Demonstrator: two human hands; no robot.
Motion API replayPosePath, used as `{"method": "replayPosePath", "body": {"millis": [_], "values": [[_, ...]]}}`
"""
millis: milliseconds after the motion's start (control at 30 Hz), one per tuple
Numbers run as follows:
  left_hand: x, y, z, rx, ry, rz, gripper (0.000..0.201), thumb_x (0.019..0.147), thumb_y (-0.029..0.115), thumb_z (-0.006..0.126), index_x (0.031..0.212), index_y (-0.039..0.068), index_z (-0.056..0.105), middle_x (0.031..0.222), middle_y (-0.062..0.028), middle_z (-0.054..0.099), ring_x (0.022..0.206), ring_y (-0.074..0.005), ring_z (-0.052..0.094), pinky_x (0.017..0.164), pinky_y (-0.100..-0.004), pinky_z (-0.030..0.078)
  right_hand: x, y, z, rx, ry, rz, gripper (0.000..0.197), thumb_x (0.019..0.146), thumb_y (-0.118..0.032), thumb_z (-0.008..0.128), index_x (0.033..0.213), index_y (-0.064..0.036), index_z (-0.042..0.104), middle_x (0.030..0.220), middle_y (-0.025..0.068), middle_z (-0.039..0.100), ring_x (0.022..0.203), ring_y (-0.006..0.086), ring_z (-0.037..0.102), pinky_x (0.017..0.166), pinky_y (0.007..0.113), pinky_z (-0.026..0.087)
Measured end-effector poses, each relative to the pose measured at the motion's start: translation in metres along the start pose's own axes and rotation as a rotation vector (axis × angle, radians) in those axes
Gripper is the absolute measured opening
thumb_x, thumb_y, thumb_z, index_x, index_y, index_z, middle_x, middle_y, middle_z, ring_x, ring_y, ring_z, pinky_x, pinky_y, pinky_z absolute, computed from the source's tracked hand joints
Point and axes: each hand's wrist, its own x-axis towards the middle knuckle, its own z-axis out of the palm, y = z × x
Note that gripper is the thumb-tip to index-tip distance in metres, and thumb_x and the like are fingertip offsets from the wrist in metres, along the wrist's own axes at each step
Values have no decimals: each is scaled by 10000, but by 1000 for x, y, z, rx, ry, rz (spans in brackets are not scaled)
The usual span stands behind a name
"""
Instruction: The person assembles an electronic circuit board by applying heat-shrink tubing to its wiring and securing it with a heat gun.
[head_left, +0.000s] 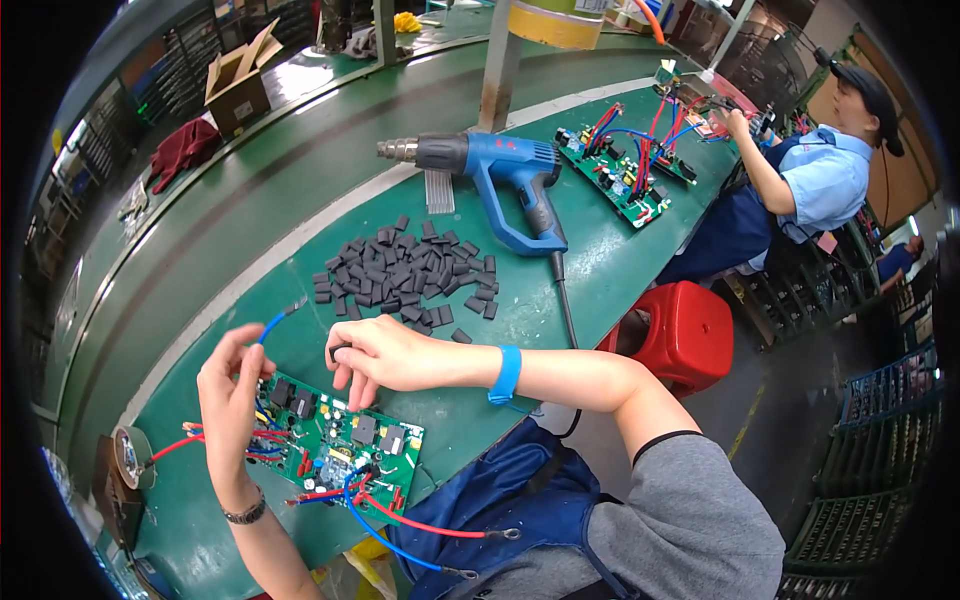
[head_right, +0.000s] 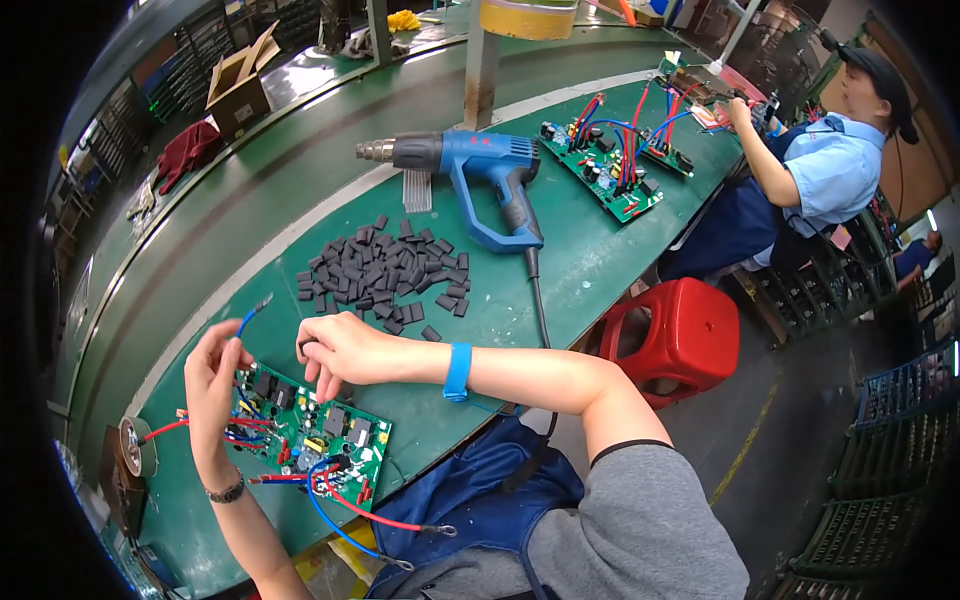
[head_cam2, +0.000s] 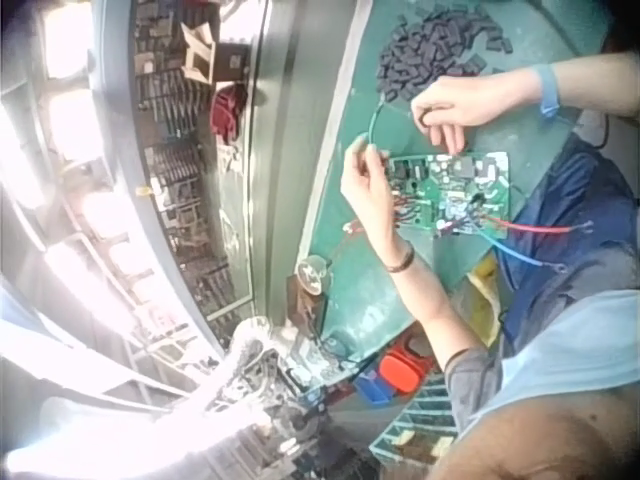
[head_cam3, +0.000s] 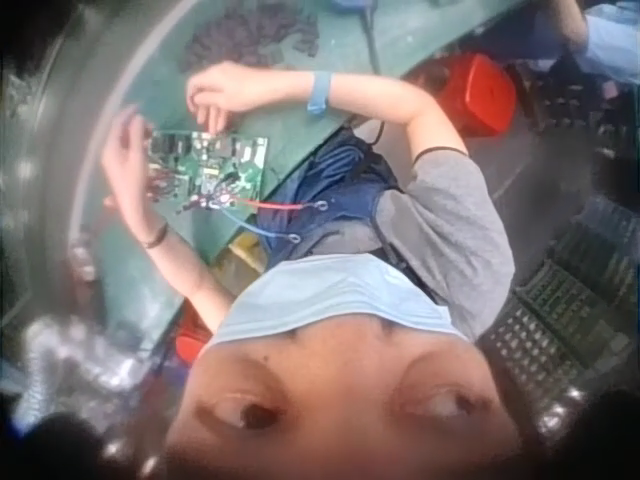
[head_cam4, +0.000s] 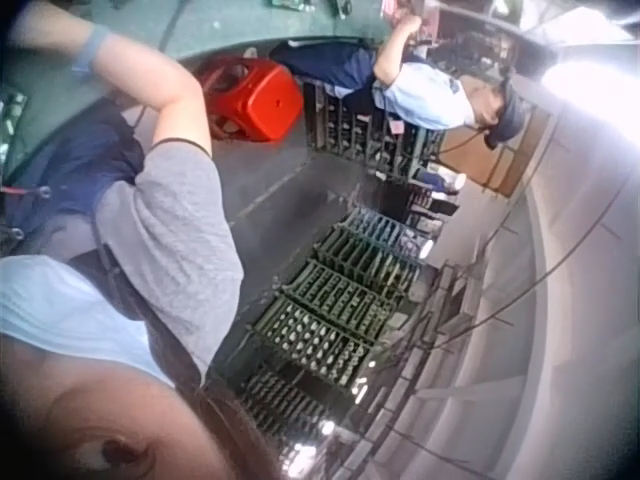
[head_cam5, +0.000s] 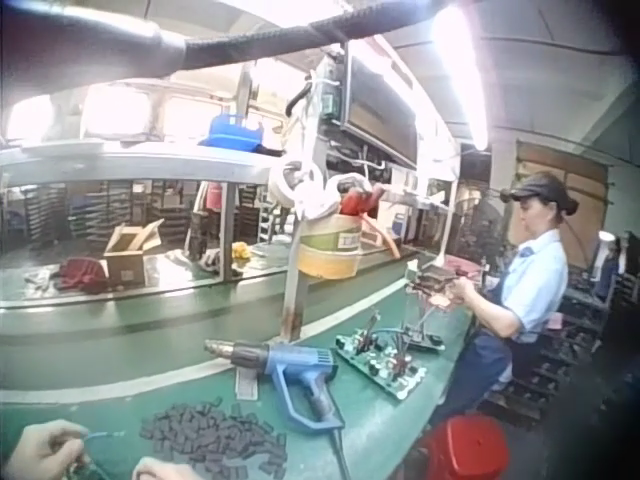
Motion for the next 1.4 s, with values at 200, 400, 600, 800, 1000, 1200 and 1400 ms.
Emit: {"method": "replayPosePath", "body": {"millis": [200, 400, 600, 800, 1000, 1200, 1400], "values": [[-13, 6, 9, -48, 107, 57, 167, 943, 68, 570, 1032, -46, 656, 792, -52, 669, 720, -83, 618, 668, -224, 507, -1, -21, -11, -360, 383, -458, 169, 983, -183, 516, 1038, -28, 554, 839, 48, 616, 809, 92, 563, 717, 249, 472], [-14, 13, 4, -99, 61, 27, 176, 947, 94, 571, 1015, -39, 663, 786, -44, 666, 705, -76, 614, 640, -216, 500, 5, -40, -12, -81, 485, -313, 139, 952, -152, 590, 977, -19, 561, 806, -7, 586, 722, 42, 540, 618, 197, 435], [-17, 16, -3, -118, 81, -3, 177, 946, 111, 580, 1004, -29, 673, 782, -42, 671, 686, -73, 616, 620, -217, 505, 14, -42, -6, -123, 451, -373, 166, 962, -171, 588, 1023, -17, 590, 767, -8, 587, 690, 26, 525, 581, 184, 416], [-18, 14, -3, -106, 59, -3, 170, 941, 100, 583, 1000, -30, 676, 762, -38, 664, 683, -68, 611, 620, -215, 509, 20, -44, 5, -250, 498, -427, 143, 938, -132, 622, 982, 3, 607, 719, 23, 633, 603, 22, 545, 508, 171, 410], [-20, 16, -4, -158, 19, 18, 164, 938, 83, 582, 994, -40, 674, 763, -41, 665, 683, -69, 610, 630, -217, 514, 21, -50, 7, -429, 551, -469, 121, 900, -87, 661, 943, 18, 618, 700, 32, 658, 618, 33, 602, 516, 172, 447], [-21, 17, 0, -155, -29, 31, 175, 929, 84, 601, 1007, -54, 675, 800, -62, 686, 709, -77, 622, 643, -227, 522, 22, -62, 11, -77, 379, -280, 159, 871, -144, 708, 922, -6, 649, 685, 29, 644, 498, 14, 501, 416, 155, 345], [-21, 15, -15, 148, 67, 252, 272, 913, 49, 566, 1170, -6, 636, 1044, -120, 690, 958, -172, 655, 780, -291, 535, 38, -36, 36, -165, 278, -188, 135, 851, -145, 719, 874, -23, 665, 686, 37, 661, 584, 45, 605, 481, 186, 444]]}}
